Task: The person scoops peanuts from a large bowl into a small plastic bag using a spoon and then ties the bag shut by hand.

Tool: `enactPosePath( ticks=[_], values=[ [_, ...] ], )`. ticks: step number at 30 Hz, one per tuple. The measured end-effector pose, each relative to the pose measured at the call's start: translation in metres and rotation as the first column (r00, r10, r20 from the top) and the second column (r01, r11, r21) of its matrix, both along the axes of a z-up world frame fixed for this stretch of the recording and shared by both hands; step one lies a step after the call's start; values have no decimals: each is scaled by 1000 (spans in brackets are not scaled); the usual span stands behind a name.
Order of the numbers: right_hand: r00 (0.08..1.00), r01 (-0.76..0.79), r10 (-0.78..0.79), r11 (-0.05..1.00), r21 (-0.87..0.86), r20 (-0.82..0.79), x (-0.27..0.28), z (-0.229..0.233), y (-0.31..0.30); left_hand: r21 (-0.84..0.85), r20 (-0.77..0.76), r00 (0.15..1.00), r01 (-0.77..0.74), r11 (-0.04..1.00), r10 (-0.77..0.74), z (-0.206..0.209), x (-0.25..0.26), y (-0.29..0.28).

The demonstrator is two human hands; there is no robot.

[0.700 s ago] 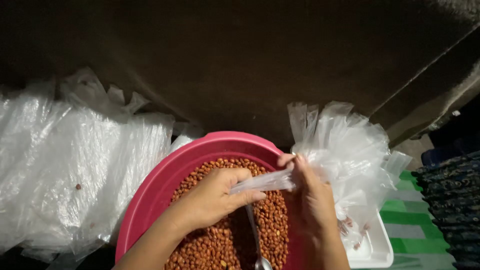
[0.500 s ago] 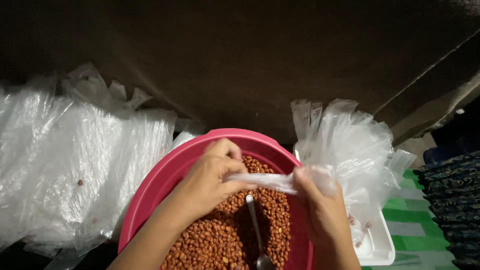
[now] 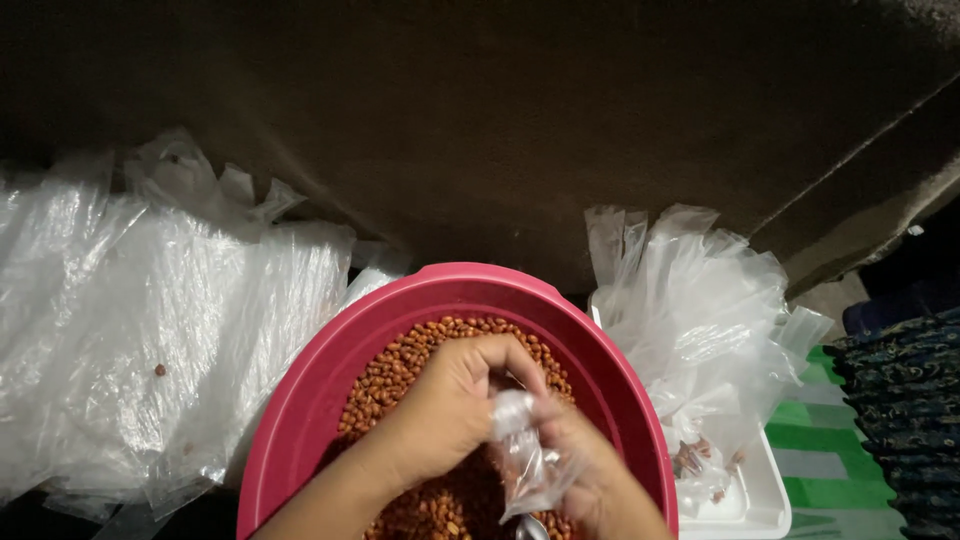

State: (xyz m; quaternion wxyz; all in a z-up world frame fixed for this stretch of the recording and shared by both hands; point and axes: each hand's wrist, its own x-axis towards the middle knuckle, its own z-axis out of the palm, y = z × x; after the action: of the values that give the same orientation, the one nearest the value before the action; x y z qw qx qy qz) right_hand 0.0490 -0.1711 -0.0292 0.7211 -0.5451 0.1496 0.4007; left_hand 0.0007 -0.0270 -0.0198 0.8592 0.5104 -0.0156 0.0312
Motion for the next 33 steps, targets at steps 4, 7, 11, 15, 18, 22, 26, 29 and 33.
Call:
enactPosePath(
  ticks=[4, 7, 11, 15, 18, 22, 26, 29, 33],
  values=[
    [930, 21, 1, 998, -57, 367, 23, 11, -3, 579, 41, 985, -160, 800, 168, 12, -4, 11],
    [617, -46, 138, 989, -140, 775, 23, 18, -12, 700, 130, 977, -213, 682, 172, 8, -1, 13],
    [505, 131, -101, 991, 39, 857, -6, 33, 1, 691, 33, 969, -200, 695, 246, 7, 3, 18],
    [-101, 253, 459, 870, -424, 883, -25, 39, 2, 745, 0, 927, -250, 619, 375, 2, 6, 21],
    [-31, 201, 442, 881, -428, 896, -26, 29, 9, 769, 125, 926, -317, 556, 355, 2, 4, 13],
    [20, 246, 465, 856, -455, 885, -18, 21, 6, 744, 283, 900, -425, 516, 333, -8, 4, 9],
    [196, 239, 381, 875, -421, 904, -7, 20, -2, 844, 250, 929, -348, 409, 273, -4, -1, 2],
    [301, 213, 292, 907, -362, 908, 1, 14, -10, 828, 283, 930, -359, 431, 233, 7, -9, -2],
    [358, 50, 284, 946, -322, 890, 0, 32, -11, 648, 41, 987, -145, 747, 156, 22, -6, 3]
  ],
)
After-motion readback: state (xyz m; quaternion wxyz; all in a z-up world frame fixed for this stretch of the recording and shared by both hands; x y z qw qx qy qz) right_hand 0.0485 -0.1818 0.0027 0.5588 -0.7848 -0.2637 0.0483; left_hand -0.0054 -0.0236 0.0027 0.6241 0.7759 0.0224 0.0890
